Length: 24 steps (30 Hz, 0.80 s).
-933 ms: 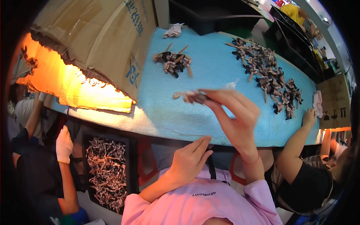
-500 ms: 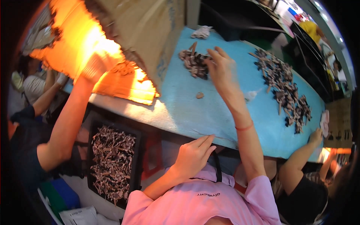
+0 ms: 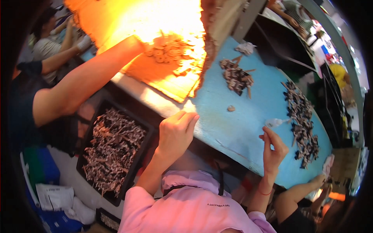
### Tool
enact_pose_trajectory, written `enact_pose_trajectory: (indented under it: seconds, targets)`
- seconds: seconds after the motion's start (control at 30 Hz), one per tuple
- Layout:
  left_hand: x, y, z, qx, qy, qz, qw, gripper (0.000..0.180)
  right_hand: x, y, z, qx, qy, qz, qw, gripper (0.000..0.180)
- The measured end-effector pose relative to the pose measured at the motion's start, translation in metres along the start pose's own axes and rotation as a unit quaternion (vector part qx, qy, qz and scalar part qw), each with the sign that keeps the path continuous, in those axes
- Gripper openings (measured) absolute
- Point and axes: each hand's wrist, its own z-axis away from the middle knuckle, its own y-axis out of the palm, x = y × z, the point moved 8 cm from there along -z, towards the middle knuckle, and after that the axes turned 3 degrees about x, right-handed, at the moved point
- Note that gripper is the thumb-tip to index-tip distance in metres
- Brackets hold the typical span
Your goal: The person assembles small plastic toy figurine parts by applying glue from a glue bottle and joining the plastic components together by hand.
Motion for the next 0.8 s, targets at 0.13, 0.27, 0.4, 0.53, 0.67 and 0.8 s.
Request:
enact_pose_trajectory:
  seconds: [0.13, 0.27, 0.4, 0.53, 0.67, 0.8]
  targets:
    - [-0.003, 0.032, 0.017, 0.045, -0.018, 0.075, 0.996, 0.003, -0.039, -0.018, 0.018, -0.059, 0.088, -0.040, 0.994, 0.015]
    - [-0.033, 0.053, 0.032, 0.111, 0.007, 0.112, 0.987, 0.002, -0.075, -0.058, 0.015, -0.105, 0.125, 0.012, 0.987, 0.012]
    - [-0.063, 0.073, 0.037, 0.135, 0.047, 0.189, 0.971, 0.006, -0.110, -0.097, 0.008, -0.115, 0.113, 0.102, 0.982, 0.014]
    - [-0.082, 0.085, 0.043, 0.165, 0.066, 0.210, 0.962, 0.009, -0.127, -0.107, -0.006, -0.095, 0.117, 0.144, 0.978, 0.020]
    - [-0.090, 0.089, 0.053, 0.184, 0.078, 0.202, 0.959, 0.011, -0.138, -0.085, -0.036, -0.045, 0.055, 0.242, 0.968, 0.031]
    - [-0.095, 0.090, 0.060, 0.206, 0.071, 0.190, 0.957, 0.011, -0.165, -0.048, -0.058, 0.057, 0.110, 0.257, 0.958, 0.041]
